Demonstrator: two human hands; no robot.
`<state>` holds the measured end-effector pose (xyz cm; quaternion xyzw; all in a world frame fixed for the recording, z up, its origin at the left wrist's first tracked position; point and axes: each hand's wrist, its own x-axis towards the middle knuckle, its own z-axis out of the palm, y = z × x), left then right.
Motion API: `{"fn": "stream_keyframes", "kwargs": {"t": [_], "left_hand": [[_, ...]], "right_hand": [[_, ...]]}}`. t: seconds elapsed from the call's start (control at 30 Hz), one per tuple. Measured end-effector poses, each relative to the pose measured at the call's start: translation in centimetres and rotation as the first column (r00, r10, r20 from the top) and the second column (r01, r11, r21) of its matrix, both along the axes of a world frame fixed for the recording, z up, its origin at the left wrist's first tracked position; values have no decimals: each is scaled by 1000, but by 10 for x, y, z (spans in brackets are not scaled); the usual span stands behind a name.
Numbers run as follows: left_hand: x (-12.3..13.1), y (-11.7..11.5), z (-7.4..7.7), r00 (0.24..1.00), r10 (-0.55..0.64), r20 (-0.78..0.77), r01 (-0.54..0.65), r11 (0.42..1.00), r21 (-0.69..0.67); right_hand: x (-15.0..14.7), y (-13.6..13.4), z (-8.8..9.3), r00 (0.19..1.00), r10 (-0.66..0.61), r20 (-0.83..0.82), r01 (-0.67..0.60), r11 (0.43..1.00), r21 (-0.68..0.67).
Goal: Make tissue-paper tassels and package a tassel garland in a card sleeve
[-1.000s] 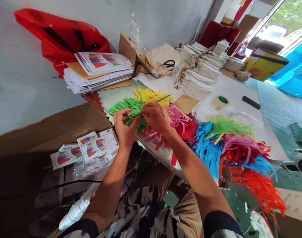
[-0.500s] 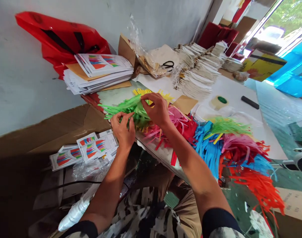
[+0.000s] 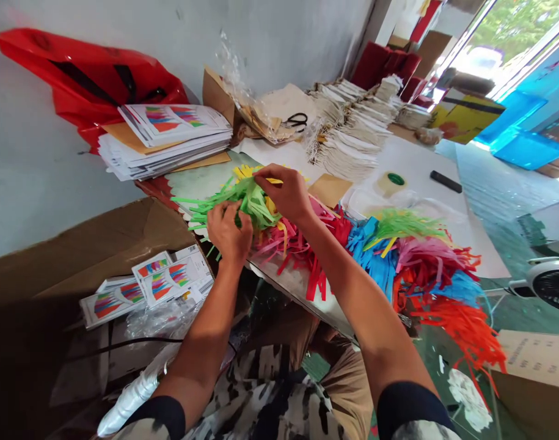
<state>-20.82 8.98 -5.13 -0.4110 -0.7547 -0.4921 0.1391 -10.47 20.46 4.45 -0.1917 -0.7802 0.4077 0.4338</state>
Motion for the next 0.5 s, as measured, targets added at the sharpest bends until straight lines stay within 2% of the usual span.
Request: {"fn": "stream_keyframes", "kwargs": {"t": [0.07, 0.17, 0.23, 0.37, 0.5], "left_hand": [[-4, 1, -2, 999, 17, 35, -18, 1000, 20], [-11, 6, -4, 997, -50, 53, 49, 999, 19], [-20, 13, -5, 990, -51, 128, 49, 999, 19], [-56, 21, 1, 958, 77, 275, -103, 992, 79], [-97, 16, 21, 965, 201, 168, -223, 967, 127]], "right_hand": [[-1, -2, 2, 1000, 19, -6, -19, 1000, -5], [-6, -7, 3, 999, 39, -4, -39, 998, -50], [-9, -8, 5, 998, 56, -17, -57, 996, -66], [-4, 9, 12, 988, 31, -151, -44, 996, -83], [26, 44, 25, 944, -114, -310, 66, 984, -163]]}}
